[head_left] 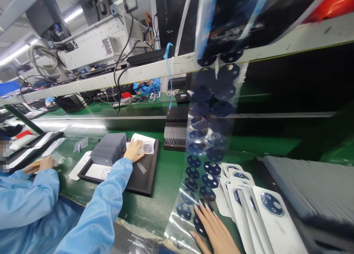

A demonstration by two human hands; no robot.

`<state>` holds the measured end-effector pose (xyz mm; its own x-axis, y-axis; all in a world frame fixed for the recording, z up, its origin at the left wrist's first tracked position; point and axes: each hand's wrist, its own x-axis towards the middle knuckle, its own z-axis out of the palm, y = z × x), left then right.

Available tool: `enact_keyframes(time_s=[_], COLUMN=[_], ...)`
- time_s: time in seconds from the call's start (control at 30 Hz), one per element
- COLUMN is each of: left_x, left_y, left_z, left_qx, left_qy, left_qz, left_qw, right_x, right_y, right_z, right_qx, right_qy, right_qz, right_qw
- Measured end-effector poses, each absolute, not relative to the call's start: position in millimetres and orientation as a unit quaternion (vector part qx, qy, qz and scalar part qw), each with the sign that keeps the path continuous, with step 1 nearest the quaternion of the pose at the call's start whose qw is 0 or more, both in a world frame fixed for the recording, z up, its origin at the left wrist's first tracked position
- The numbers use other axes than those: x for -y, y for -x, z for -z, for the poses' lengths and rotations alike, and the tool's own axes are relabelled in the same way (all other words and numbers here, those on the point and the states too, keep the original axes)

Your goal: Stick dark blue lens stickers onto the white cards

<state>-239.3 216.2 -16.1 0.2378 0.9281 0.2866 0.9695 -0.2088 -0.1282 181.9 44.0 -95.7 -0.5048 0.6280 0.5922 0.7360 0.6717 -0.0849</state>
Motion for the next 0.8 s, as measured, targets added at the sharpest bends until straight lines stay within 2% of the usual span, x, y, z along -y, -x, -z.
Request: enact_keyframes(time_s=[0.5, 0.8], left_x=[-186.7, -176.3], left_y=[231.8, 238.4], left_z=[13.7, 27.2], left_qx=[0.598, 0.607], left_qy=[0.772, 0.768], left_qz=[0.105, 0.119], left_qw=[0.187, 0.167], right_x=[-45.5, -40.8], right_y=[-181.2, -180.6], right_z=[84.9, 91.9], right_qx=[0.866, 0.866], right_qy=[0.386, 0.406], right_qz=[0.138, 0.113], right_qw=[0.287, 0.271])
